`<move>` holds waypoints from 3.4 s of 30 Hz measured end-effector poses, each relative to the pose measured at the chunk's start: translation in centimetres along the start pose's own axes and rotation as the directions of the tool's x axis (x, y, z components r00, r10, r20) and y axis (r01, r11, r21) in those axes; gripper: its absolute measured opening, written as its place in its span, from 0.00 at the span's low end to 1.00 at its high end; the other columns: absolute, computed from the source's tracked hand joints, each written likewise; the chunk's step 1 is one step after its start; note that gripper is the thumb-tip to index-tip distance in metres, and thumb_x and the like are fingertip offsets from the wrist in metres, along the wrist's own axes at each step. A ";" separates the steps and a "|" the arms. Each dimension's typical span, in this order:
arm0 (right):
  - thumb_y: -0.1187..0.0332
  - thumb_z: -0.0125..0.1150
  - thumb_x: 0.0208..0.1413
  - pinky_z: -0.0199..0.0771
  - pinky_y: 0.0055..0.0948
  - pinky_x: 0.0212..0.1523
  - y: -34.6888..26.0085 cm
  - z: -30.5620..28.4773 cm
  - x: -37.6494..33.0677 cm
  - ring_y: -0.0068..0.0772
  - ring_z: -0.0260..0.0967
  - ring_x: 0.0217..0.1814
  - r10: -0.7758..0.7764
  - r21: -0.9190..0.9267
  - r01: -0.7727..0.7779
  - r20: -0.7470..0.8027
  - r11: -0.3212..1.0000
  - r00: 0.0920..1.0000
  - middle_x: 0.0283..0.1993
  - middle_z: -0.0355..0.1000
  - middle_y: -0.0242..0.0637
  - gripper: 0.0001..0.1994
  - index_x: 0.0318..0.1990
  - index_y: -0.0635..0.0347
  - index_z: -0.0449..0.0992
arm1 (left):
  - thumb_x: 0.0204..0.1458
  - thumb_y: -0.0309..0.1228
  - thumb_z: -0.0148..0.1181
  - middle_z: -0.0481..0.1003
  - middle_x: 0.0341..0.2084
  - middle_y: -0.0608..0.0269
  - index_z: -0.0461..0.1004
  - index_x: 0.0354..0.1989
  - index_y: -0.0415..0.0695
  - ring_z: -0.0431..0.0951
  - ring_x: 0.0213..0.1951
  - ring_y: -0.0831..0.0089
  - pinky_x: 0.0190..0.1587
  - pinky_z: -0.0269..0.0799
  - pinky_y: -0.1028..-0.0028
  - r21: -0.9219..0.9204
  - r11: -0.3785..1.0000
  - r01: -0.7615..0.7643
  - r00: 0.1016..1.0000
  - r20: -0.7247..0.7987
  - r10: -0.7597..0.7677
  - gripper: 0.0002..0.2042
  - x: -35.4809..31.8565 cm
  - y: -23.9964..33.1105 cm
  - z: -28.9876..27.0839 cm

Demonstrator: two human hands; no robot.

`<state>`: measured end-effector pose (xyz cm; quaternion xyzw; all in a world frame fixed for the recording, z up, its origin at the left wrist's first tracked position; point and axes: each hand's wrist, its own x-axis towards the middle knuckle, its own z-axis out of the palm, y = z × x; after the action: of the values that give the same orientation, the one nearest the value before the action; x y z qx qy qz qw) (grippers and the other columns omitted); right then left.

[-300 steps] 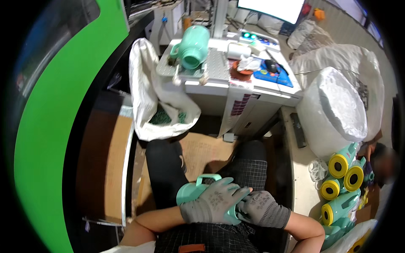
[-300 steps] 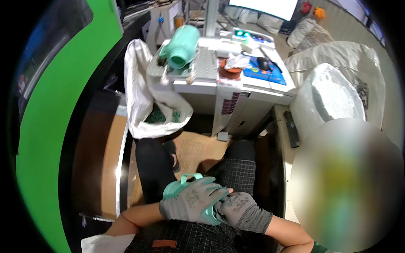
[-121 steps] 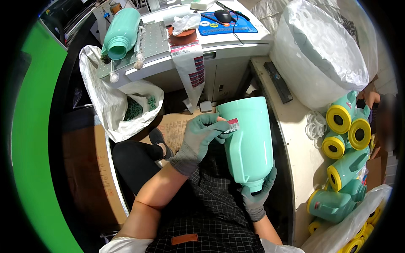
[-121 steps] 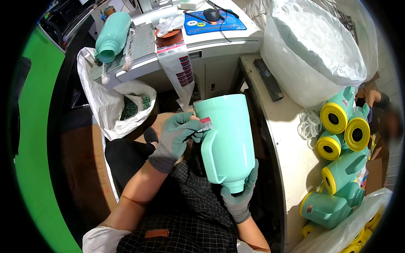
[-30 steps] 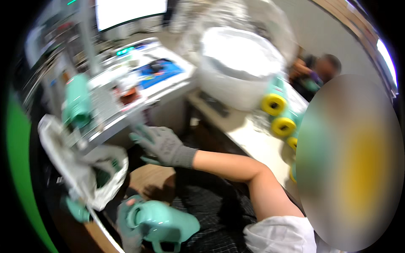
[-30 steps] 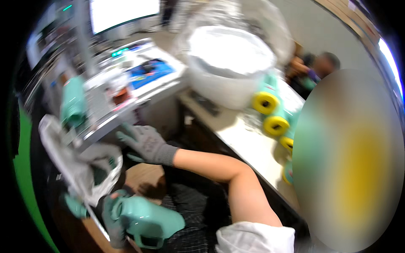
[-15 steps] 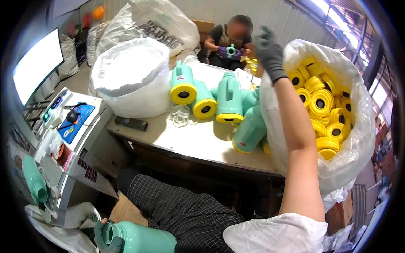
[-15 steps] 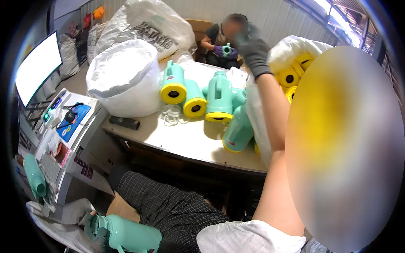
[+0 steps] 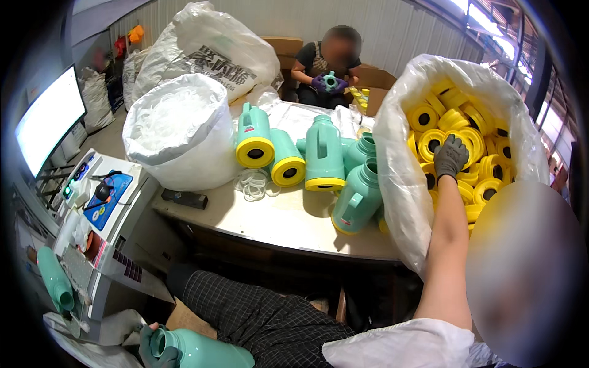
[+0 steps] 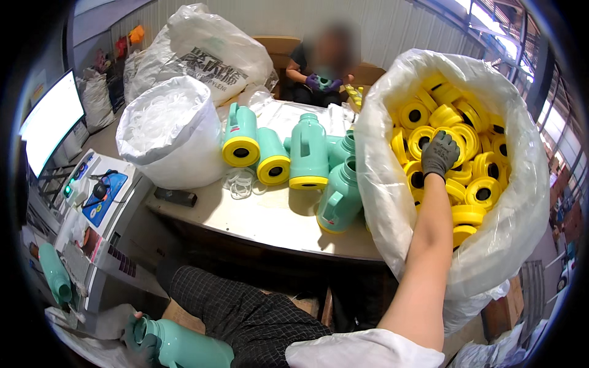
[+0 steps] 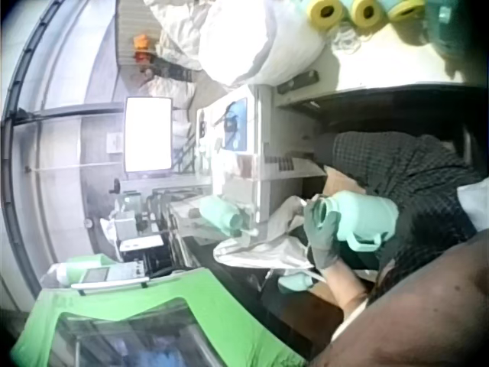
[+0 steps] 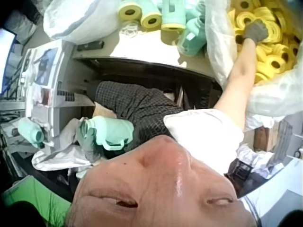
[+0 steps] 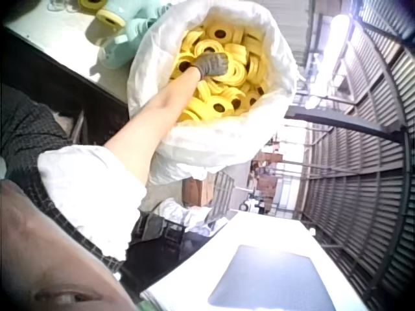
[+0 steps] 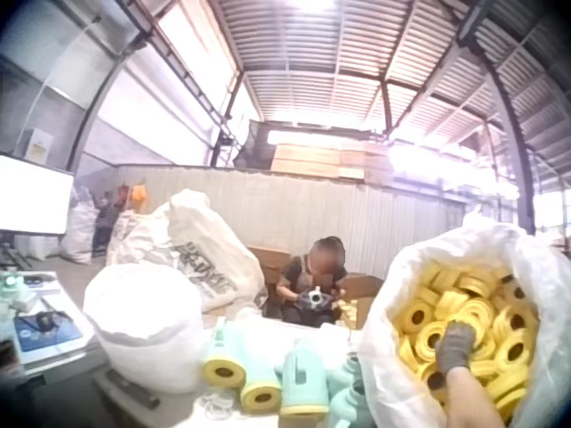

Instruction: The person sits on the floor and assembles teal water bottles by inserting small white components into the openings and screwing on yellow lids. They handle the bottles one at a time, placing the finished units on a nearby table.

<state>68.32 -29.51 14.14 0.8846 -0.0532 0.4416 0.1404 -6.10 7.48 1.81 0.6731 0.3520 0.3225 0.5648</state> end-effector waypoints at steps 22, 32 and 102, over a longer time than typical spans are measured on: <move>0.64 0.66 0.59 0.74 0.31 0.48 -30.6 -41.7 -37.6 0.30 0.72 0.45 -0.724 0.475 -0.547 -0.473 -0.689 0.502 0.46 0.74 0.43 0.25 0.60 0.71 0.75 | 0.70 0.38 0.49 0.77 0.56 0.54 0.72 0.62 0.41 0.77 0.57 0.64 0.60 0.74 0.63 -0.323 0.873 -0.365 0.618 -0.785 -0.032 0.18 -8.8 -12.9 0.2; 0.46 0.55 0.64 0.69 0.33 0.45 -27.6 -39.6 -39.8 0.35 0.66 0.43 -0.407 0.330 -0.254 -0.832 -0.909 0.376 0.44 0.71 0.43 0.34 0.62 0.72 0.74 | 0.66 0.37 0.54 0.79 0.43 0.60 0.75 0.50 0.37 0.80 0.44 0.71 0.47 0.77 0.71 -0.366 0.916 -0.164 0.648 -0.740 -0.179 0.15 -9.8 -14.2 1.7; 0.65 0.60 0.69 0.70 0.35 0.63 -30.9 -23.8 -44.2 0.39 0.71 0.61 -0.890 0.600 -0.754 0.145 -0.268 0.432 0.63 0.71 0.45 0.23 0.67 0.68 0.67 | 0.57 0.26 0.68 0.70 0.44 0.60 0.70 0.55 0.37 0.74 0.41 0.74 0.45 0.75 0.72 0.094 0.995 -0.030 0.516 -0.851 0.095 0.20 -8.3 -10.0 -0.3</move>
<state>30.07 5.70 -13.70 0.6185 0.3568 -0.2992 -0.6329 -12.02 1.82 -8.34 0.4591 0.5699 0.6192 0.2847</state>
